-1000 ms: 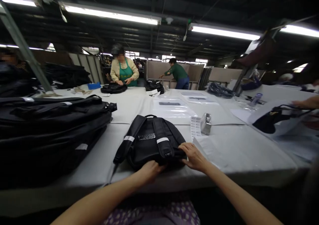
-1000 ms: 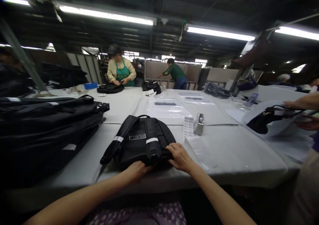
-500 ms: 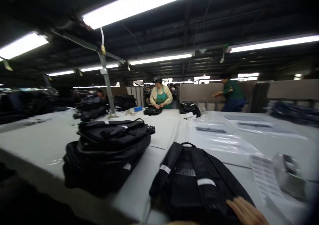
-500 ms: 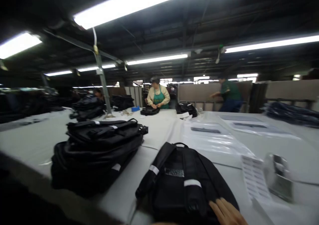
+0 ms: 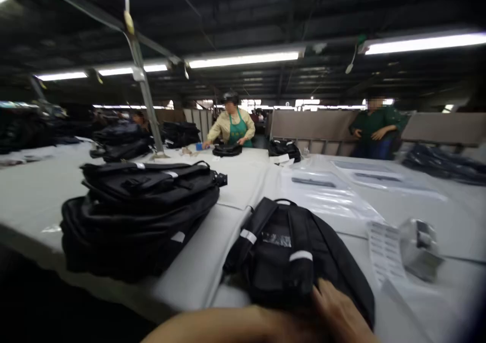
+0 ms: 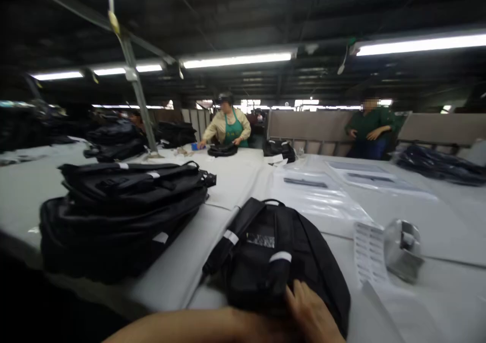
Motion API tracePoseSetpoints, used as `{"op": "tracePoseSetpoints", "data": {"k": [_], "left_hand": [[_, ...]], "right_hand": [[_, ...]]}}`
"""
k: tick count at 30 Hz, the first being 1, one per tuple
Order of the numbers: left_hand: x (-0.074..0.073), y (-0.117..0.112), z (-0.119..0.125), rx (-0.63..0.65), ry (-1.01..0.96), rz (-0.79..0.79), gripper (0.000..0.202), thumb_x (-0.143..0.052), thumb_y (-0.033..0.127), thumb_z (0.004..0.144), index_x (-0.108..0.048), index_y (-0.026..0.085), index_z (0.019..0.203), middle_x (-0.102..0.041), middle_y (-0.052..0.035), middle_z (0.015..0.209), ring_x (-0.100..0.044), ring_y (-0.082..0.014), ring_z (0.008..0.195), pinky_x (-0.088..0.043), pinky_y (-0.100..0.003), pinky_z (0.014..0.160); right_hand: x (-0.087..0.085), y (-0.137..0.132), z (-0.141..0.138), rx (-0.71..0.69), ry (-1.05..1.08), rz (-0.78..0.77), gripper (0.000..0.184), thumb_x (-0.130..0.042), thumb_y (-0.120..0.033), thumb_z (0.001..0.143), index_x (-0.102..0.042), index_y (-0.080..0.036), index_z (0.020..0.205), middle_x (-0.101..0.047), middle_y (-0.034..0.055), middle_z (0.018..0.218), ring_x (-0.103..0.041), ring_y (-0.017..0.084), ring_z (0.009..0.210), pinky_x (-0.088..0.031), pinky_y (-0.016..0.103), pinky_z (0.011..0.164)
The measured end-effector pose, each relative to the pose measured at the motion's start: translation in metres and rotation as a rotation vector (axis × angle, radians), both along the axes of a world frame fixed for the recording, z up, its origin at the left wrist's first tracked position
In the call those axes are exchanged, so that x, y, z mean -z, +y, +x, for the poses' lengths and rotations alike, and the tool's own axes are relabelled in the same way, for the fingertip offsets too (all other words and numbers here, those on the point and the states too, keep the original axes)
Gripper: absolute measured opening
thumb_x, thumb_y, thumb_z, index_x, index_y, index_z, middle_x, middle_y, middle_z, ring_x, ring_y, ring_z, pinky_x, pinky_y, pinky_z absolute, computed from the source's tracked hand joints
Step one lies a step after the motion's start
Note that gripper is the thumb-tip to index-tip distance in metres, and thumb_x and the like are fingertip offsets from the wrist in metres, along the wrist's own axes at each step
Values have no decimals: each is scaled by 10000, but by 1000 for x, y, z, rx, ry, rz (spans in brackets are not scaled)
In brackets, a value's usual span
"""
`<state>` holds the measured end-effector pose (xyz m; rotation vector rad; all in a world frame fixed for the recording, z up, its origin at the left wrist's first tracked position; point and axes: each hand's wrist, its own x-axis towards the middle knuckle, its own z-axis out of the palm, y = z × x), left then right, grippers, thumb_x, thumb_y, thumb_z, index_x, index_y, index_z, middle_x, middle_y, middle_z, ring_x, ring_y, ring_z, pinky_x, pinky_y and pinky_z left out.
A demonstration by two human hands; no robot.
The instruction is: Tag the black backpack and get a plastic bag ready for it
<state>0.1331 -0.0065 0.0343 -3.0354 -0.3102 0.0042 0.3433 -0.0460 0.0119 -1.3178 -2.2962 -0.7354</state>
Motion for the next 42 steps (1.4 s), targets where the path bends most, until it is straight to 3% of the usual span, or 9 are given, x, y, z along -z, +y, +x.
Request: {"op": "tracePoseSetpoints", "data": {"k": [5, 10, 14, 23, 28, 33, 36, 39, 42], "left_hand": [[14, -23, 0, 238, -249, -303, 831, -588, 376, 731, -225, 66, 1411, -265, -157, 1457, -213, -298, 1345, -271, -352, 1082], [26, -40, -51, -82, -336, -253, 649, -515, 300, 802, -294, 126, 1386, -336, -156, 1415, -358, -299, 1247, -320, -396, 1034], [31, -44, -62, -366, -368, -232, 718, -529, 512, 805, -290, 178, 1394, -415, -107, 1372, -392, -324, 1186, -326, -466, 996], [34, -41, -34, -441, -355, -232, 522, -522, 593, 776, -584, 217, 1132, -608, -73, 1070, -472, -313, 1042, -319, -490, 938], [34, -58, -53, -456, -384, -259, 656, -525, 558, 791, -387, 191, 1318, -481, -122, 1254, -425, -327, 1060, -371, -511, 879], [27, -58, -77, -759, -783, -449, 375, -513, 354, 858, -435, 193, 1187, -475, -116, 1163, -464, -250, 1055, -407, -412, 917], [20, -36, -76, -1071, -1042, -528, 846, -691, 407, 709, -192, 192, 1357, -374, -157, 1281, -389, -305, 1197, -369, -465, 973], [20, -14, -67, -1065, -1038, -794, 1213, -792, 312, 564, 81, 213, 1401, -466, -146, 1235, -511, -294, 1094, -461, -424, 863], [29, -8, -61, -1097, -1097, -927, 906, -730, 255, 643, -144, 221, 1334, -620, -23, 942, -618, -202, 806, -493, -301, 675]], "right_hand": [[-32, 3, -3, 185, 69, -327, 173, -429, -63, 787, -559, -168, 831, -580, 40, 662, -568, 157, 555, -351, 241, 494], [-32, 4, 5, 133, 177, -359, 151, -398, -95, 791, -534, -158, 811, -583, 39, 673, -577, 153, 561, -346, 241, 524], [-25, 0, 7, 101, 164, -347, 167, -370, -112, 808, -527, -159, 770, -568, 46, 656, -569, 162, 561, -361, 252, 530], [-50, 1, -92, -13, 0, -269, 585, -618, -484, 760, -464, -158, 1220, -562, 162, 1103, -521, 313, 989, -424, 410, 817], [-51, 29, -104, -22, 10, -291, 224, -543, -377, 855, -562, -183, 746, -585, 63, 691, -558, 218, 686, -409, 320, 639], [-49, 34, -91, -94, 173, -219, 302, -464, -412, 894, -546, -176, 724, -570, 37, 635, -554, 180, 621, -383, 291, 595], [-48, 34, -96, -117, 168, -197, 332, -456, -440, 889, -560, -171, 726, -578, 42, 623, -563, 180, 613, -384, 289, 587], [-46, 37, -101, -152, 181, -160, 353, -444, -444, 895, -571, -167, 717, -587, 48, 613, -565, 175, 595, -388, 287, 574], [-44, 39, -102, -181, 183, -134, 354, -435, -426, 906, -584, -158, 732, -588, 48, 604, -561, 168, 575, -386, 282, 560]]}}
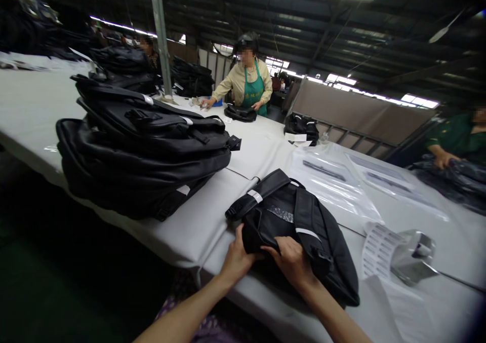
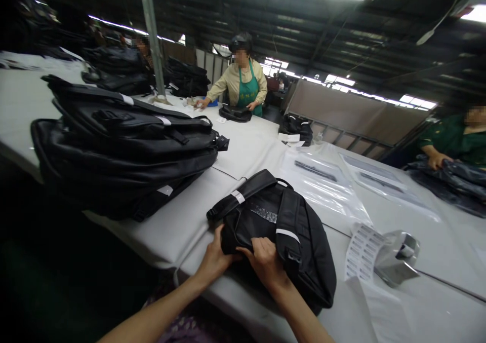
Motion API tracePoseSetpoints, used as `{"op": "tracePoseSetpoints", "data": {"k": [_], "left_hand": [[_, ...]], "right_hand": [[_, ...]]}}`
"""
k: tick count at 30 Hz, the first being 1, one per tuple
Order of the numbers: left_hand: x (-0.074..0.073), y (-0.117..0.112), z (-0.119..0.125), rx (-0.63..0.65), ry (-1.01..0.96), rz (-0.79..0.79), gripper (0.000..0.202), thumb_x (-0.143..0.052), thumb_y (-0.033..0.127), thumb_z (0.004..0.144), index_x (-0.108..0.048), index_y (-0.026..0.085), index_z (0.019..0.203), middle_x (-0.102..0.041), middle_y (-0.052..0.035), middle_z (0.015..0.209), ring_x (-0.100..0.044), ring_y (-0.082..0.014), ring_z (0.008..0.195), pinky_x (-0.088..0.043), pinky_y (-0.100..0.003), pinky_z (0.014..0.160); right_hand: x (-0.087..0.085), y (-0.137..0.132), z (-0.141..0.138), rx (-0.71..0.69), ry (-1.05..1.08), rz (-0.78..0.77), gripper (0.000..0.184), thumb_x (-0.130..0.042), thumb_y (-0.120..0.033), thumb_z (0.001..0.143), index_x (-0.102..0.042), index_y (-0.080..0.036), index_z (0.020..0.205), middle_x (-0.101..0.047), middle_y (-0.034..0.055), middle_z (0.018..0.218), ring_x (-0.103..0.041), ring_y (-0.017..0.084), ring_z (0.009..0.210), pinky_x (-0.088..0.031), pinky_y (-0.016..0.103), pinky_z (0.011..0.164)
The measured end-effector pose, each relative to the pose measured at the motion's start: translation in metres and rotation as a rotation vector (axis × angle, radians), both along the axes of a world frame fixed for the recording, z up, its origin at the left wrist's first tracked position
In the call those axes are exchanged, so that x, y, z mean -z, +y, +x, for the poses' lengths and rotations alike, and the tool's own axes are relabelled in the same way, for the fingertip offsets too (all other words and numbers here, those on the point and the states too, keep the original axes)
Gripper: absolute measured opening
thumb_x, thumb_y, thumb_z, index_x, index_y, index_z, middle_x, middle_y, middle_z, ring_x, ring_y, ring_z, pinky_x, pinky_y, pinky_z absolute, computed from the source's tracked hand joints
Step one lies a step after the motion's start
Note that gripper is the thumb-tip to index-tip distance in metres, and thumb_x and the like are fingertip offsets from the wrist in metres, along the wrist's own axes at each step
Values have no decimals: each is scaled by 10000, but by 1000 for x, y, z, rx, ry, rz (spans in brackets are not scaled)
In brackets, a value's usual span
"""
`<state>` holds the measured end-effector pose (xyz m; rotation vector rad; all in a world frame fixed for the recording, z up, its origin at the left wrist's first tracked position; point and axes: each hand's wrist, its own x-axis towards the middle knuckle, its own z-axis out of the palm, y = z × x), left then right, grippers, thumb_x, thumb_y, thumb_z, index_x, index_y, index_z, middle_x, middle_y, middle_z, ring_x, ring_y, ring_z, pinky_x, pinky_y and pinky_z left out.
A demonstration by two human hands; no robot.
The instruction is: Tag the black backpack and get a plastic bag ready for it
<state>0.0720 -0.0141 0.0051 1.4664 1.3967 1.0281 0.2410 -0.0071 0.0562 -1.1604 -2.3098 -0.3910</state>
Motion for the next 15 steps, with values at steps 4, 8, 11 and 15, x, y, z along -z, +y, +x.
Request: {"op": "tracePoseSetpoints", "data": {"k": [4, 8, 11, 15], "left_hand": [[7, -1, -1, -53, -33, 92, 293, -602, 295, 770, -431, 212, 993, -601, 39, 746, -587, -141, 661, -430, -221, 582], [1, -4, -19, -117, 39, 100, 189, -414, 335, 875, -463, 199, 753, -496, 47, 589, -506, -113, 539, -384, -210, 538], [7, -36, -55, -132, 115, 67, 241, -405, 389, 884, -526, 198, 802, -482, 43, 556, -492, -120, 512, -405, -226, 555], [49, -131, -118, 295, 462, 43, 359, -496, 467, 837, -584, 291, 1137, -629, -71, 1085, -568, -264, 993, -447, -396, 856]], "right_hand": [[0, 2, -2, -8, -7, -1, 377, -427, -447, 904, -583, -162, 712, -580, 41, 586, -562, 165, 566, -377, 275, 545], [-4, 2, -9, 14, 10, 15, 424, -416, -484, 893, -567, -167, 656, -567, 32, 557, -551, 157, 535, -365, 277, 536], [-5, 2, -10, 45, 18, -5, 424, -438, -494, 881, -564, -163, 649, -556, 26, 549, -548, 152, 537, -353, 273, 541], [-3, 1, -8, 54, -15, -32, 427, -459, -510, 868, -568, -159, 651, -566, 30, 561, -548, 152, 551, -343, 269, 551]]}}
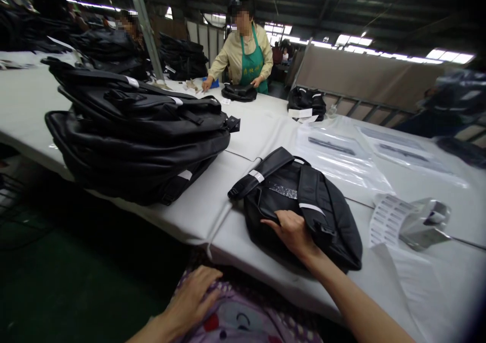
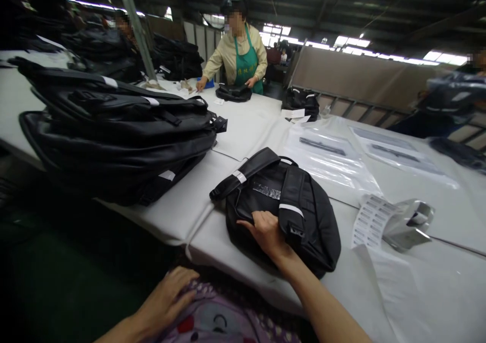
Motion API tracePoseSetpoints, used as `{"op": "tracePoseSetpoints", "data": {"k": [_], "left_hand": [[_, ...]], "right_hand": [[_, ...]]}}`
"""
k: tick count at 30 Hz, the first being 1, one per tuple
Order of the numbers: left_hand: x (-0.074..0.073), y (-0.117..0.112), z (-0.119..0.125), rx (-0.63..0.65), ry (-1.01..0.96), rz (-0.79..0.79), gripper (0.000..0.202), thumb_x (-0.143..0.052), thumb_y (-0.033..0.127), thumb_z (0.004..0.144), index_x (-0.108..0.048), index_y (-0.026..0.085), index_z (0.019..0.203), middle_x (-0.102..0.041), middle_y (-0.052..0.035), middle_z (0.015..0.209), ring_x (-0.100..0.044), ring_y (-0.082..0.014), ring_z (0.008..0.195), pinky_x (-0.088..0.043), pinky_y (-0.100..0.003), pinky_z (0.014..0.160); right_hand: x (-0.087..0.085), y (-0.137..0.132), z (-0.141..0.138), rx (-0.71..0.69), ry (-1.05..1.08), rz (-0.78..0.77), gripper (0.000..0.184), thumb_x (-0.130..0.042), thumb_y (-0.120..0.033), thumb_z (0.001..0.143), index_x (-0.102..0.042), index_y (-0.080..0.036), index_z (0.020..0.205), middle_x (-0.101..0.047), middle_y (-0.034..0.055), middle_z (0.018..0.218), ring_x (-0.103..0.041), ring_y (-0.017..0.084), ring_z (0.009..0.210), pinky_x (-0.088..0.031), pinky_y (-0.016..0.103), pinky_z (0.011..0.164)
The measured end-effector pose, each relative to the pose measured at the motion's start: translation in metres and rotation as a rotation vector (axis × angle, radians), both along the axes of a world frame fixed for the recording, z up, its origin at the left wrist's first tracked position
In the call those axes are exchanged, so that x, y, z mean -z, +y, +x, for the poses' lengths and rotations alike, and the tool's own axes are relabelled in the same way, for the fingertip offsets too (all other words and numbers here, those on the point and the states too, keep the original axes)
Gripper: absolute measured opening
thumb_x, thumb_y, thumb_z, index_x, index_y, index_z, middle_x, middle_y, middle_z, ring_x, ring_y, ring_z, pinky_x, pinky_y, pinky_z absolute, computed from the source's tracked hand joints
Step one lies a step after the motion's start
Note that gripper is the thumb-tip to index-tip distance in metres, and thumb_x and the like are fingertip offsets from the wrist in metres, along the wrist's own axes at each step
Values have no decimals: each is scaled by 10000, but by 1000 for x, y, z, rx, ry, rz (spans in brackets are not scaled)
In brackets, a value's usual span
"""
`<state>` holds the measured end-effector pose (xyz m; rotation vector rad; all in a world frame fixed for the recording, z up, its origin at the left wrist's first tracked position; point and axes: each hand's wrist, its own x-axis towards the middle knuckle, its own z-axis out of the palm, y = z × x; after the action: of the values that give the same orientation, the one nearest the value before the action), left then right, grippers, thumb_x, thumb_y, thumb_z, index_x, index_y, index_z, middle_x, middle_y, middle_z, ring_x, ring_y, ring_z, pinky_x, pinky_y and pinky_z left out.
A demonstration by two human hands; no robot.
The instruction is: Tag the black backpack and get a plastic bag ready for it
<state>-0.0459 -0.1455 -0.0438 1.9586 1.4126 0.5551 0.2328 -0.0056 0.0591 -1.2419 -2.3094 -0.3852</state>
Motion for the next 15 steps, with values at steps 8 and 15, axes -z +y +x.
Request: {"op": "tracePoseSetpoints", "data": {"k": [8, 15], "left_hand": [[24, -48, -3, 168, 436, -347, 487, -438, 486, 865, -416, 347, 1331, -286, -95, 1457, -228, -426, 1306, -260, -654, 961], [27, 0, 95, 695, 373, -541, 660, -599, 496, 756, -430, 227, 1335, -471, -147, 1333, -464, -366, 1181, -380, -542, 944]], "right_hand": [[4, -5, -2, -13, -61, 6, 446, -449, -523, 867, -578, -147, 666, -579, 40, 575, -551, 163, 578, -327, 271, 559], [0, -9, -4, 22, -87, -14, 463, -478, -537, 848, -557, -144, 617, -577, 44, 565, -542, 151, 577, -306, 262, 557]]}}
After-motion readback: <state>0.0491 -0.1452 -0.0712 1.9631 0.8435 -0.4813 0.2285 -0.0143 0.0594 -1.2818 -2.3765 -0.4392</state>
